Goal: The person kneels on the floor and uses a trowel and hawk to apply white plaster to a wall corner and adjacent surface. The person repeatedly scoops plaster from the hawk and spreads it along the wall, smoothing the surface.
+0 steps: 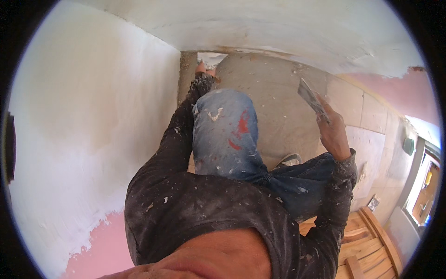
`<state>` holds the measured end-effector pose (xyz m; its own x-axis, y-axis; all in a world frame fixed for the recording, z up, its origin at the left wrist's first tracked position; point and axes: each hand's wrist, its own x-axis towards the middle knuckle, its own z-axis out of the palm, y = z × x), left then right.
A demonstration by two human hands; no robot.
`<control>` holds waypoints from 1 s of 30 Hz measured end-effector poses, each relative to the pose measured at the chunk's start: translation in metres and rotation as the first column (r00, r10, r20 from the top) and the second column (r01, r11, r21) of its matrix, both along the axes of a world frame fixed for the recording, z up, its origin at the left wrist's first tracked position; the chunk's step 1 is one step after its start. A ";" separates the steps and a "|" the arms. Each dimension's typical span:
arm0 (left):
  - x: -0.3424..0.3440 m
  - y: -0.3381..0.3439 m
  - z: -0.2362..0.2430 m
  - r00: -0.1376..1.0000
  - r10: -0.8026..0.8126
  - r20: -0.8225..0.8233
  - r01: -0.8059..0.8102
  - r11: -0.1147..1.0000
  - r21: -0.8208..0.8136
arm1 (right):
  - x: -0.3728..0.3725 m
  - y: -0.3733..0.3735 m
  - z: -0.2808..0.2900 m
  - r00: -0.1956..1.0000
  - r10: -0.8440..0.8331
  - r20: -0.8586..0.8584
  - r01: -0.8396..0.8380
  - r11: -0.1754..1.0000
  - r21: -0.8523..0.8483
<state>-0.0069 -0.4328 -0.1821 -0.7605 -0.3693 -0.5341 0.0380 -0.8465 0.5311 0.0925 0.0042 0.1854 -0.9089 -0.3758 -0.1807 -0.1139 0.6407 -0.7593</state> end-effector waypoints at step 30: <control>0.033 0.034 0.196 0.592 -0.022 0.806 0.745 -0.368 -0.557 | 0.020 0.016 0.023 0.985 0.064 -0.159 -0.069 0.997 -0.023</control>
<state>0.0260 -0.3990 0.0135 -0.8898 -0.3441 -0.2997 -0.4441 0.8040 0.3953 0.1120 0.0199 0.2081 -0.8979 -0.4394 -0.0255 -0.2755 0.6063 -0.7460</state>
